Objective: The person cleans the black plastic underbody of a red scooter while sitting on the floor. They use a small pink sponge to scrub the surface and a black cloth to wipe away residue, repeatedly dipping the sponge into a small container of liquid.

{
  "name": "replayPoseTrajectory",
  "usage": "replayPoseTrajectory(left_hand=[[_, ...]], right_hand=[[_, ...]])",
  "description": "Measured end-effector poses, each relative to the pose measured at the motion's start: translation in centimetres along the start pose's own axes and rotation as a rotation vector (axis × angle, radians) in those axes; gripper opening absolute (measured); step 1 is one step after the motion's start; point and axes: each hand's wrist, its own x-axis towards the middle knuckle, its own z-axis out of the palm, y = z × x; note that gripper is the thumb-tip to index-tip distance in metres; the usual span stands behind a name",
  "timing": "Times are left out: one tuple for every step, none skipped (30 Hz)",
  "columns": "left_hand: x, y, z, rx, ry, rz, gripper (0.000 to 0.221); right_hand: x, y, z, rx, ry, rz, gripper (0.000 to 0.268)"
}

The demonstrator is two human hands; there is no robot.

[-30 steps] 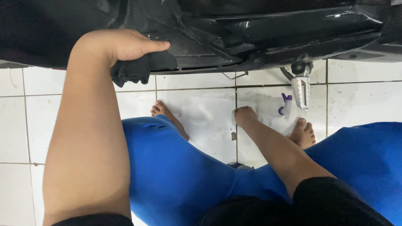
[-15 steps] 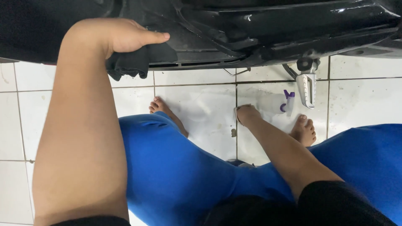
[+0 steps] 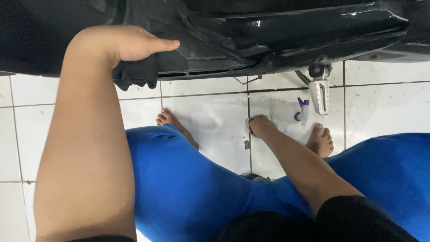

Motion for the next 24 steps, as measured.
replayPoseTrajectory(left_hand=[[-0.1, 0.1, 0.1, -0.001, 0.002, 0.005, 0.072], [-0.3, 0.1, 0.2, -0.009, 0.005, 0.004, 0.072], [-0.5, 0.3, 0.1, -0.016, 0.013, 0.004, 0.071], [-0.4, 0.3, 0.1, -0.014, 0.02, 0.009, 0.071], [-0.4, 0.2, 0.1, -0.016, 0.017, 0.021, 0.073], [-0.4, 0.1, 0.0, -0.017, 0.014, 0.033, 0.074], [-0.4, 0.1, -0.1, -0.018, 0.018, 0.034, 0.074], [-0.5, 0.0, -0.2, -0.013, 0.01, 0.042, 0.075], [-0.4, 0.0, -0.1, -0.011, -0.002, 0.054, 0.075], [-0.5, -0.1, -0.1, -0.015, -0.001, 0.059, 0.075], [-0.5, -0.1, -0.1, -0.019, 0.002, 0.056, 0.073], [-0.7, -0.1, -0.2, -0.023, 0.005, 0.053, 0.071], [-0.6, -0.1, -0.2, -0.026, 0.009, 0.059, 0.071], [-0.5, -0.1, -0.3, -0.017, 0.006, 0.066, 0.073], [-0.4, -0.1, -0.4, -0.008, 0.006, 0.074, 0.075], [-0.5, 0.1, -0.5, -0.011, 0.012, 0.082, 0.075], [-0.5, 0.3, -0.5, 0.008, 0.01, 0.095, 0.074], [-0.5, 0.4, -0.4, 0.026, 0.008, 0.108, 0.074], [-0.6, 0.6, -0.4, 0.026, 0.015, 0.117, 0.074], [-0.6, 0.8, -0.4, 0.017, 0.008, 0.118, 0.075], [-0.7, 0.9, -0.4, 0.01, 0.002, 0.115, 0.076], [0.6, 0.6, 0.0, 0.01, 0.009, 0.122, 0.076], [2.0, 0.2, 0.4, -0.068, 0.082, 0.213, 0.085], [3.5, -0.3, 0.8, -0.146, 0.153, 0.305, 0.096]], right_hand=[[-0.1, -0.1, 0.1, 0.0, 0.003, 0.004, 0.019], [-0.3, -0.2, 0.2, 0.008, 0.025, 0.003, 0.022], [-0.3, -0.4, 0.0, 0.018, 0.052, 0.0, 0.028], [0.6, 0.2, 0.4, 0.02, 0.06, 0.003, 0.028], [1.6, 0.5, 0.8, -0.082, 0.037, -0.043, 0.015], [2.7, 0.8, 1.1, -0.186, 0.014, -0.089, 0.015], [2.3, 1.0, 1.2, -0.187, 0.019, -0.089, 0.015], [2.0, 1.3, 1.4, -0.105, 0.121, -0.114, 0.01], [1.6, 1.8, 1.6, -0.026, 0.22, -0.134, 0.005], [0.0, 1.8, 1.1, -0.029, 0.223, -0.129, 0.005], [-1.6, 1.7, 0.6, 0.141, 0.244, -0.111, 0.01], [-3.2, 1.6, 0.0, 0.31, 0.265, -0.094, 0.023], [-3.4, 2.1, 0.4, 0.309, 0.271, -0.089, 0.023], [-3.6, 2.5, 0.8, 0.392, 0.358, -0.125, 0.029], [-3.7, 3.1, 1.1, 0.475, 0.448, -0.161, 0.035], [-4.3, 3.1, 0.9, 0.473, 0.458, -0.158, 0.035], [-4.9, 3.1, 1.1, 0.662, 0.543, -0.148, 0.033], [-5.6, 3.1, 1.4, 0.852, 0.628, -0.137, 0.036], [-7.5, 2.4, 0.6, 0.852, 0.639, -0.134, 0.036], [-9.5, 1.6, -0.2, 1.031, 0.731, -0.159, 0.037], [-11.4, 0.8, -1.0, 1.212, 0.821, -0.189, 0.039], [-11.9, 0.5, -1.2, 1.212, 0.831, -0.19, 0.039], [-12.3, 0.2, -1.4, 1.278, 0.945, -0.222, 0.038], [-12.6, -0.2, -1.6, 1.343, 1.059, -0.256, 0.039]])
